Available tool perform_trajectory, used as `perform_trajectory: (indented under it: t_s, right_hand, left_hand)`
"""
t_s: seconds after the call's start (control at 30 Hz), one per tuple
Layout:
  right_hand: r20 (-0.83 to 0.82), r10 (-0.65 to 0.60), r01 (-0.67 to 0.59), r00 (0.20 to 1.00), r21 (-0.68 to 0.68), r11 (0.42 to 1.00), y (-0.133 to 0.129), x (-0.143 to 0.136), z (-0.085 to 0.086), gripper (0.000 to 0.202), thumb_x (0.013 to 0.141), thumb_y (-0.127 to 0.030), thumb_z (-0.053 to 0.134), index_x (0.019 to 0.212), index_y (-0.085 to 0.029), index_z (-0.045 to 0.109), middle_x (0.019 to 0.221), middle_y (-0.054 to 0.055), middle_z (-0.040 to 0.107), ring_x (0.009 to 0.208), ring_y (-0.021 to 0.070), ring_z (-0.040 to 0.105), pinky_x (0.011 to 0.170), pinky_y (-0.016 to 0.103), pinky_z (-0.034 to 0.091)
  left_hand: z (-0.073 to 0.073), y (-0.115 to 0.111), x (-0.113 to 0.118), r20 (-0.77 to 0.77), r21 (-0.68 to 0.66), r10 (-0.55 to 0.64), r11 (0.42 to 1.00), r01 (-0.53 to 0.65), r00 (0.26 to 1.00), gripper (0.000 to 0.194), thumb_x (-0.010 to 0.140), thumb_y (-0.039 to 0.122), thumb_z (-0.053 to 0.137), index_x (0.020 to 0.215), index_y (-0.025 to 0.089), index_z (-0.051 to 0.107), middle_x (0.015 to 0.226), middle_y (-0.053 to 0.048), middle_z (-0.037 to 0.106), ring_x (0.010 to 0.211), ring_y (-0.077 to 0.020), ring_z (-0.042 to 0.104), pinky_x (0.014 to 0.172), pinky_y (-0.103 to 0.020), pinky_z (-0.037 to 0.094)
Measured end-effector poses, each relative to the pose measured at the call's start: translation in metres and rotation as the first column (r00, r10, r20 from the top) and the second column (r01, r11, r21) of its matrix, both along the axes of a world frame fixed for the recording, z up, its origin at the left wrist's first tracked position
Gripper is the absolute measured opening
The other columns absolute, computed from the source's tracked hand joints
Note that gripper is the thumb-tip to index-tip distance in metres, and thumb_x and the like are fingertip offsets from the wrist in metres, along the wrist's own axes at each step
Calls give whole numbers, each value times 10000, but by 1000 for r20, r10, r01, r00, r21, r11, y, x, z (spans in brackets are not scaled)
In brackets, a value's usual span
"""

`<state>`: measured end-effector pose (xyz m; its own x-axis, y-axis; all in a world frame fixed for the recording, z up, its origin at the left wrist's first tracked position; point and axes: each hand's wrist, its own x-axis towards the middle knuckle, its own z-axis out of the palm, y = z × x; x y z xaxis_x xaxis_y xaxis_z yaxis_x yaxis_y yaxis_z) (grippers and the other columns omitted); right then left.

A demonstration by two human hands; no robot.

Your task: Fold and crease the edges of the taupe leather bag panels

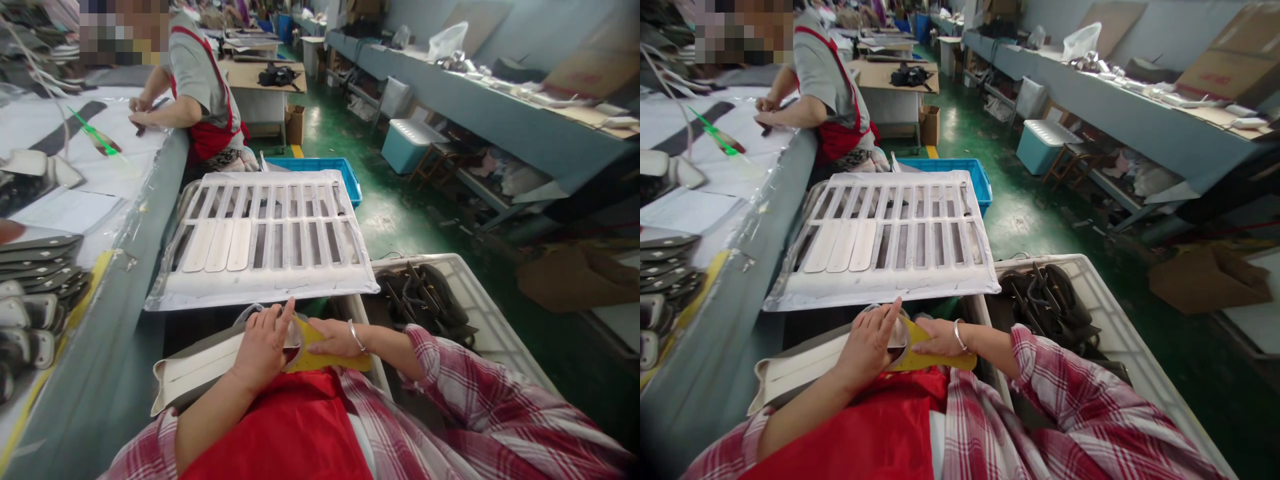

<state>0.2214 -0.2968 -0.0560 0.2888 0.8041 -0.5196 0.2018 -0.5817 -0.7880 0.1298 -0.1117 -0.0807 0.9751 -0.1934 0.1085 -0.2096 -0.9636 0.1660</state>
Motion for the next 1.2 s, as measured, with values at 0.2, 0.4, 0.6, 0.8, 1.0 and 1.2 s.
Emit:
perform_trajectory:
  t_s: [0.2, 0.4, 0.6, 0.8, 1.0, 1.2]
  right_hand:
    - [138, 1, 5, 990, -46, 999, -4, 5, 2, 290, 806, -391, 505, 955, -148, 451, 867, 65, 595, 715, 151, 570, 577, 228, 437]
    - [7, 24, -23, 1000, -95, 995, 7, 9, -2, 322, 807, -403, 499, 980, -145, 417, 797, 43, 590, 541, 110, 560, 465, 194, 424]
    - [-335, -69, 36, 940, -105, 994, 11, 12, -7, 288, 837, -351, 471, 1026, -174, 343, 683, -5, 579, 415, 96, 522, 390, 195, 421]
    - [-487, -136, 104, 863, -93, 990, 14, 12, -12, 274, 835, -314, 494, 1021, -194, 332, 700, -20, 560, 431, 77, 520, 397, 171, 416]
    - [-579, -123, 127, 806, -33, 991, 17, 13, -11, 258, 837, -276, 500, 1032, -174, 365, 664, -36, 549, 464, 80, 533, 440, 176, 438]
    - [-627, -137, 179, 767, 4, 984, 21, 12, -12, 253, 836, -290, 513, 1030, -167, 408, 619, -47, 529, 511, 84, 552, 486, 176, 456]
  left_hand:
    - [0, 4, 1, -16, -90, -16, 996, 14, 1000, 893, 667, 240, 600, 1396, 149, 91, 1224, -152, 453, 1080, -296, 430, 918, -431, 316]
    - [0, 7, 0, -23, -79, -38, 996, 37, 999, 871, 670, 201, 581, 1395, 149, 103, 1238, -165, 443, 1083, -305, 435, 910, -440, 325]
    - [-2, 8, 0, -4, -41, -58, 997, 58, 998, 834, 687, 131, 514, 1399, 152, 81, 1248, -172, 433, 1106, -308, 426, 907, -446, 318]
    - [-1, 9, 1, -21, -53, -55, 997, 54, 998, 849, 664, 111, 518, 1399, 159, 95, 1255, -168, 433, 1118, -310, 419, 916, -449, 318]
    - [-2, 11, 1, -11, -39, -66, 997, 65, 998, 825, 688, 116, 505, 1399, 176, 91, 1250, -174, 437, 1120, -313, 422, 903, -455, 323]
    - [-4, 14, 1, -17, -8, -87, 996, 87, 996, 821, 694, 99, 467, 1401, 198, 61, 1274, -180, 407, 1139, -313, 407, 908, -448, 309]
